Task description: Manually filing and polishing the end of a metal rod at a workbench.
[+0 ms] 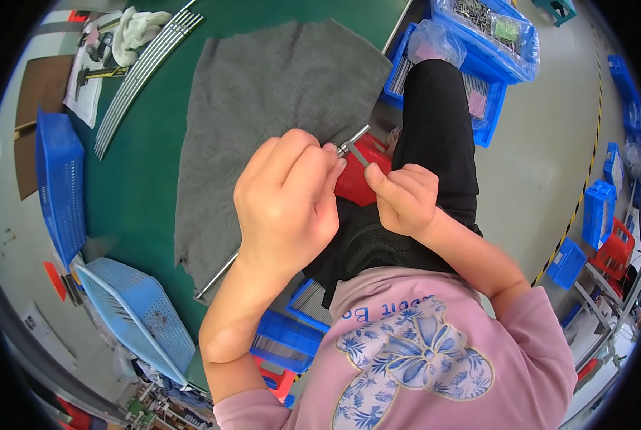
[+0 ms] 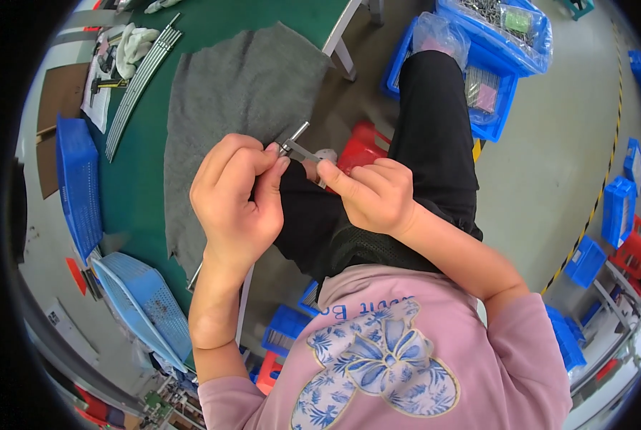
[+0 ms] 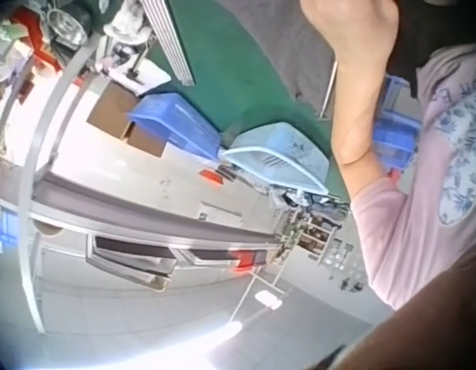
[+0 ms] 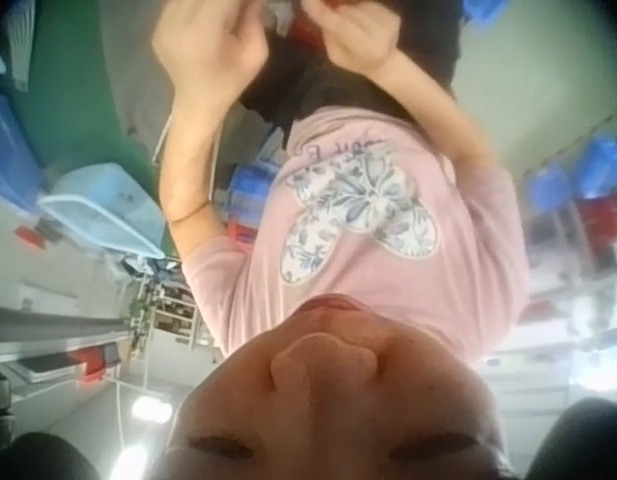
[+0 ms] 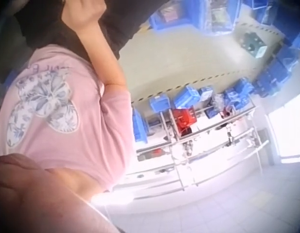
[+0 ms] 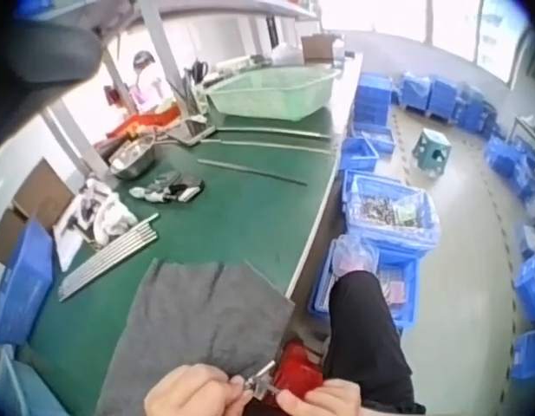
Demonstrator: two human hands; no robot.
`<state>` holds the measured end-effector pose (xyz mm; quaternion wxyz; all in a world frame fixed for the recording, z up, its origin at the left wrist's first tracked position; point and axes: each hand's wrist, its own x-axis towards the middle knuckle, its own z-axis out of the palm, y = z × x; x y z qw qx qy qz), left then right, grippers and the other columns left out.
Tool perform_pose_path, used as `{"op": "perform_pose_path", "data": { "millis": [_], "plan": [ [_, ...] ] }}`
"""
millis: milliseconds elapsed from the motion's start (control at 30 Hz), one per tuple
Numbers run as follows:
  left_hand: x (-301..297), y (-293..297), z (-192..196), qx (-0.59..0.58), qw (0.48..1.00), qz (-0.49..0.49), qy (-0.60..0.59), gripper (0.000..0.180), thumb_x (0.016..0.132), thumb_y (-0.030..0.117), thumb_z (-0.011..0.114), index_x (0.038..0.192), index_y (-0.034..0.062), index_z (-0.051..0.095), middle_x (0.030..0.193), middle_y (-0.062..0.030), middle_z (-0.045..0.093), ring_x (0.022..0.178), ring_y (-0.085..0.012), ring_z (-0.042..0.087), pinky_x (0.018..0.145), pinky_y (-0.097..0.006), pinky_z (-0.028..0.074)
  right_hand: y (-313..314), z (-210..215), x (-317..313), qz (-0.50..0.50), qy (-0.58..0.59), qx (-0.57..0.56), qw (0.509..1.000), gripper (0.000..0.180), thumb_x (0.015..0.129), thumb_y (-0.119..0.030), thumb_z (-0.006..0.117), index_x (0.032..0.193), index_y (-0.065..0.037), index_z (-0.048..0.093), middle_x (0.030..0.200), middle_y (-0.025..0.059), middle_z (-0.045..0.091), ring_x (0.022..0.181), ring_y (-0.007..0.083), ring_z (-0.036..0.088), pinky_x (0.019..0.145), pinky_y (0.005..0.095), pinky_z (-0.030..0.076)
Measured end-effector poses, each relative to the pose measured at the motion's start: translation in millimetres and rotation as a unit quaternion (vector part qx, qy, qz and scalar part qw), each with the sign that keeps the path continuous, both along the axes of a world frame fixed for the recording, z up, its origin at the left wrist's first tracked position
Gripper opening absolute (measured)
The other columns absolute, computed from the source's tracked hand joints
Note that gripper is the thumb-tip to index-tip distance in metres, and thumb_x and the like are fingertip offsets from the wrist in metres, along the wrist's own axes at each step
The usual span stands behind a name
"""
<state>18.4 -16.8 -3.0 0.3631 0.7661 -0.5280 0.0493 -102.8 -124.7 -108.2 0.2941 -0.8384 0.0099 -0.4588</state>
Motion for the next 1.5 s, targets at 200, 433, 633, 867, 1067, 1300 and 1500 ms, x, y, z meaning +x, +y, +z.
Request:
{"op": "perform_pose_path", "data": {
  "millis": [200,433,633,867,1067,1300,1500],
  "plan": [
    [2.9,0.4,2.3,0.009,1.000,-0.003,0.000,0.018,0.066,-0.006,0.071,0.072,0.0028,0.057,0.071,-0.0070,0.052,0.059,-0.0253,0.052,0.052,-0.034,0.043,-5.0,-5.2,18.9,0.019,-0.045,0.003,0.999,0.052,0.063,0.000,0.071,0.115,-0.007,0.068,0.053,-0.0020,0.038,0.041,0.0127,0.039,0.041,0.0266,0.031],
    [-2.2,4.3,1.1,0.022,1.000,-0.005,0.012,0.018,0.066,-0.006,0.071,0.071,0.0026,0.056,0.070,-0.0074,0.052,0.058,-0.0252,0.052,0.051,-0.034,0.042,-10.0,-9.1,26.9,0.033,-0.052,-0.059,0.996,0.047,0.066,-0.005,0.074,0.112,-0.007,0.068,0.053,-0.0041,0.037,0.043,0.0120,0.039,0.042,0.0256,0.032],
    [-3.8,3.8,-0.3,0.022,1.000,-0.002,0.015,0.018,0.066,-0.005,0.071,0.071,0.0025,0.056,0.069,-0.0078,0.052,0.058,-0.0255,0.052,0.051,-0.034,0.041,-11.7,-17.3,19.7,0.020,-0.049,-0.082,0.995,0.045,0.065,-0.007,0.070,0.110,-0.008,0.068,0.056,-0.0028,0.038,0.043,0.0113,0.038,0.042,0.0254,0.032],
    [0.9,-5.2,4.2,0.030,0.999,0.001,0.021,0.018,0.068,-0.006,0.069,0.069,0.0030,0.053,0.069,-0.0091,0.051,0.060,-0.0286,0.051,0.053,-0.038,0.041,-19.4,-23.5,12.6,0.028,-0.040,-0.075,0.996,0.046,0.066,-0.004,0.068,0.111,-0.007,0.069,0.058,-0.0008,0.041,0.044,0.0130,0.040,0.041,0.0276,0.032],
    [-1.2,-2.2,3.0,0.037,0.999,-0.012,0.012,0.016,0.068,-0.007,0.066,0.067,0.0025,0.054,0.065,-0.0111,0.051,0.060,-0.0298,0.053,0.053,-0.039,0.042,-15.5,-23.2,6.8,0.027,-0.045,-0.050,0.997,0.044,0.064,-0.002,0.067,0.108,-0.005,0.069,0.058,-0.0004,0.043,0.044,0.0152,0.042,0.042,0.0292,0.034],
    [-8.1,5.5,-6.5,-0.003,1.000,-0.011,0.023,0.014,0.068,-0.003,0.069,0.073,0.0021,0.057,0.072,-0.0102,0.054,0.063,-0.0294,0.054,0.055,-0.039,0.044,-10.9,10.8,8.8,0.014,0.013,-0.077,0.997,0.045,0.062,0.003,0.061,0.106,-0.002,0.070,0.053,0.0007,0.043,0.041,0.0167,0.044,0.041,0.0302,0.036],
    [-4.3,0.3,-9.9,-0.002,1.000,-0.003,0.024,0.014,0.069,-0.002,0.069,0.072,0.0020,0.055,0.070,-0.0102,0.051,0.063,-0.0296,0.053,0.057,-0.039,0.044,-14.5,10.5,11.1,0.004,0.020,-0.080,0.997,0.044,0.065,0.005,0.060,0.107,-0.001,0.069,0.051,0.0012,0.046,0.039,0.0169,0.044,0.039,0.0296,0.036]
  ]
}}
